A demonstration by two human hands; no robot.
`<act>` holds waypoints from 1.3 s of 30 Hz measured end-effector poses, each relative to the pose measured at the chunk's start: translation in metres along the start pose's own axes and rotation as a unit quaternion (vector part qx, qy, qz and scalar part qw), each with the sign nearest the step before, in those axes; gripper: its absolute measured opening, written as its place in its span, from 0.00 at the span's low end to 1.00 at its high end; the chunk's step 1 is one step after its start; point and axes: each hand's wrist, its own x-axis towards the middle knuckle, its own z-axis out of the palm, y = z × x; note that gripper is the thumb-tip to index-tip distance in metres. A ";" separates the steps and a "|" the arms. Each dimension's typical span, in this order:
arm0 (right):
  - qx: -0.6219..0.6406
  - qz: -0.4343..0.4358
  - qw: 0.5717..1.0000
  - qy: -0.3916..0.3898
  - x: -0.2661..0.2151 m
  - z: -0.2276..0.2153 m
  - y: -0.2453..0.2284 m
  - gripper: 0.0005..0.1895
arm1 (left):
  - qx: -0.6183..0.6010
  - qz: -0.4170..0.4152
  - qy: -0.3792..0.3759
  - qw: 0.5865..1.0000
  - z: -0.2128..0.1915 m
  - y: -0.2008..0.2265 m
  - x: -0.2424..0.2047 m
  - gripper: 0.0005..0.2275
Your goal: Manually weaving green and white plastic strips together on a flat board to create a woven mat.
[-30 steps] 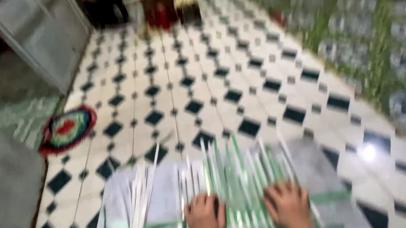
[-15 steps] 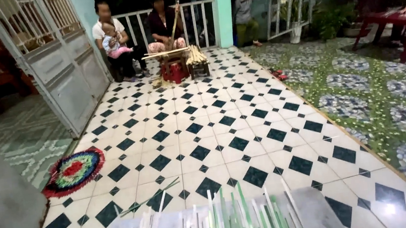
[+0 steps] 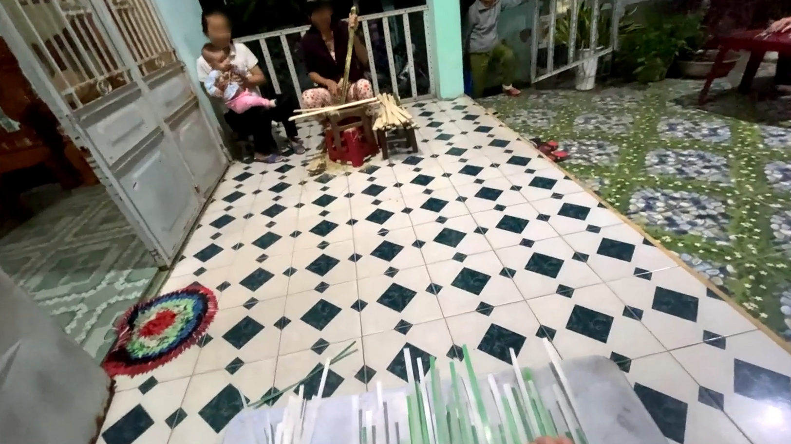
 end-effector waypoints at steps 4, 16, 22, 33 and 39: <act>-0.008 -0.069 0.996 0.056 0.025 0.050 0.045 0.07 | -0.024 0.050 0.077 0.996 -0.059 0.032 -0.041 0.19; -0.006 -0.135 0.982 0.129 0.001 0.028 0.043 0.10 | -0.079 0.122 0.224 0.964 -0.116 0.049 -0.070 0.11; -0.027 -0.175 0.965 0.192 0.001 0.046 0.057 0.11 | -0.068 0.130 0.242 0.959 -0.115 0.043 -0.078 0.13; -0.021 -0.121 0.988 0.097 0.004 0.035 0.045 0.13 | -0.072 0.145 0.230 0.960 -0.113 0.041 -0.074 0.12; 0.017 -0.251 0.930 0.268 -0.007 0.041 0.060 0.09 | -0.095 0.077 0.198 0.973 -0.132 0.025 -0.103 0.17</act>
